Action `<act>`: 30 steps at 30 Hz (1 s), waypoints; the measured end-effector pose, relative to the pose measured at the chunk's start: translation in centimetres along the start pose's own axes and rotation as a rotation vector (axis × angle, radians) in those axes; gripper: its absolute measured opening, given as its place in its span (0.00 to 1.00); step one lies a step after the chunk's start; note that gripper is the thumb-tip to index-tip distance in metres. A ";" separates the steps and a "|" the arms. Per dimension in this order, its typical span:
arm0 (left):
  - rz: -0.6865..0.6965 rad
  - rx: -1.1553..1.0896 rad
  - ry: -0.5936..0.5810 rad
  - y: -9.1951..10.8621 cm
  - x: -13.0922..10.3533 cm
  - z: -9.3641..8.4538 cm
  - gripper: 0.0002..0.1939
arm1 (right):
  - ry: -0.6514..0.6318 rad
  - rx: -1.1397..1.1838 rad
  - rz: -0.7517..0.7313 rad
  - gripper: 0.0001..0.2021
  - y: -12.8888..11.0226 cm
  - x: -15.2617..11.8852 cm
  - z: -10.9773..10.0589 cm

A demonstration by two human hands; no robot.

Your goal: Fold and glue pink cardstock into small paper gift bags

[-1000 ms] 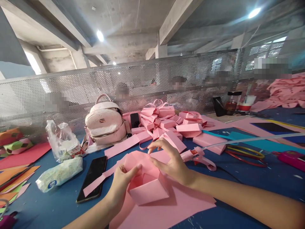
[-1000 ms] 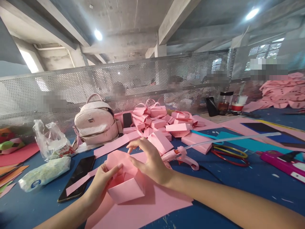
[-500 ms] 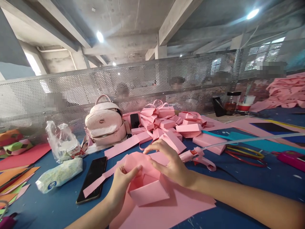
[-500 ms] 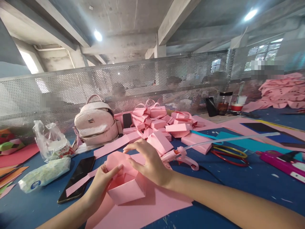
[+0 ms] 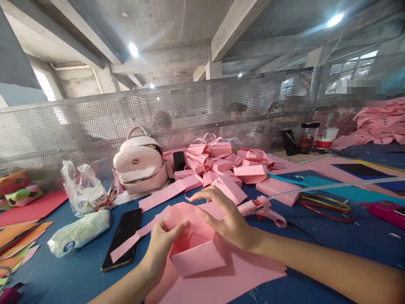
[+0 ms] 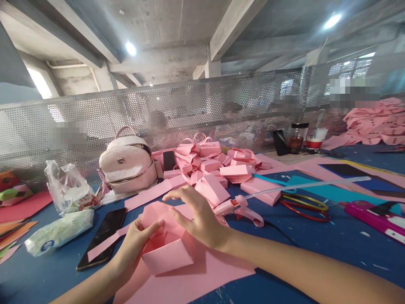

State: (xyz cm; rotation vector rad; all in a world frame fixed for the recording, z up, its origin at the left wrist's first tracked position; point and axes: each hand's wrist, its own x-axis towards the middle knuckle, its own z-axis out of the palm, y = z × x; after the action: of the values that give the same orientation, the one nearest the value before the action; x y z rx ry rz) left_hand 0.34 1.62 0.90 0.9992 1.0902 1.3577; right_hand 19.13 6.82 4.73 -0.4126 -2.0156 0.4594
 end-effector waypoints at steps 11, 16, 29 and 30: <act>0.021 0.004 -0.005 0.0 0.2 0.0 0.23 | -0.018 -0.009 -0.012 0.12 0.1 0.0 0.1; 0.032 0.008 0.005 0.0 0.2 0.0 0.21 | -0.030 -0.019 -0.006 0.14 -0.1 -0.1 0.0; 0.008 0.053 0.034 0.1 -0.1 -0.1 0.21 | -0.022 -0.001 0.001 0.14 -0.4 -0.1 0.1; 0.010 0.054 0.035 0.1 -0.1 -0.1 0.21 | -0.024 -0.003 0.000 0.14 -0.4 -0.1 0.1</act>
State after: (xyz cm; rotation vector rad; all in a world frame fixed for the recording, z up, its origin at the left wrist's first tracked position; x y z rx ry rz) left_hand 0.27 1.54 0.96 1.0239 1.1550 1.3646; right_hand 19.09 6.42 4.78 -0.4111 -2.0395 0.4632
